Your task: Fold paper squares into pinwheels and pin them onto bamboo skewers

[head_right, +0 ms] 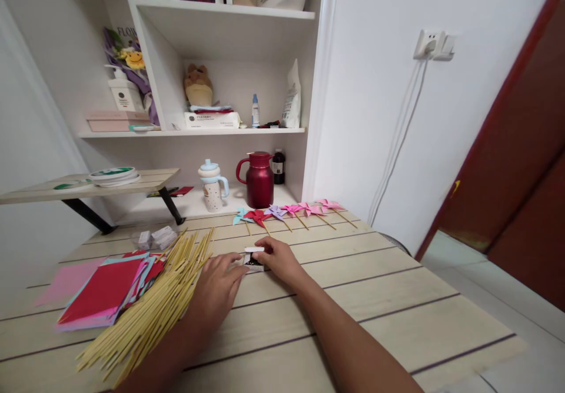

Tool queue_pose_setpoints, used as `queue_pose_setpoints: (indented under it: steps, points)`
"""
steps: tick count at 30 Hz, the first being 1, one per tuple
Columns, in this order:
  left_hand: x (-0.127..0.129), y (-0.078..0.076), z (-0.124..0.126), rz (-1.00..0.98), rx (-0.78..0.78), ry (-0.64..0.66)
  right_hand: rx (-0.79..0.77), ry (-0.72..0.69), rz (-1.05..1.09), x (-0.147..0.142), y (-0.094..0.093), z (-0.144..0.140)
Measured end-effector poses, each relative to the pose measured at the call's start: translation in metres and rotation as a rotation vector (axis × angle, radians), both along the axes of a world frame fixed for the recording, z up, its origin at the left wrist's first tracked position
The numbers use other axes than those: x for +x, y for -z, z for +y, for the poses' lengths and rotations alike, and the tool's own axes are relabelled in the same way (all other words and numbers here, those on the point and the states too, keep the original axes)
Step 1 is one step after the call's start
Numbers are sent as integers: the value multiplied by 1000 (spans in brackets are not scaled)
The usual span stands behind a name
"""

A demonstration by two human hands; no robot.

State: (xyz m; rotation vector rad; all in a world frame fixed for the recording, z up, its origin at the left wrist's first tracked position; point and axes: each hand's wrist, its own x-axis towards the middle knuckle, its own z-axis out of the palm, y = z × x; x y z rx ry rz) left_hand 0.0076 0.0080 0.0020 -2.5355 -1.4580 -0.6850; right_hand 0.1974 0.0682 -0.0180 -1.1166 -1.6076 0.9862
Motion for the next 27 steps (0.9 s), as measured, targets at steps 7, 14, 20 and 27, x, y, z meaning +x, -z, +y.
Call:
queue_pose_setpoints:
  steps: [7, 14, 20, 27]
  points:
    - [-4, 12, 9, 94, -1, -29, -29, 104, 22, -1, 6, 5]
    - [-2, 20, 12, 143, -25, -1, -26, 132, 23, -7, 7, 7]
    - [-6, 21, 16, 131, -62, -58, -16, 140, 21, -6, 7, 8]
    - [-4, 22, 16, 116, -91, -102, -3, 155, -30, -9, 9, 10]
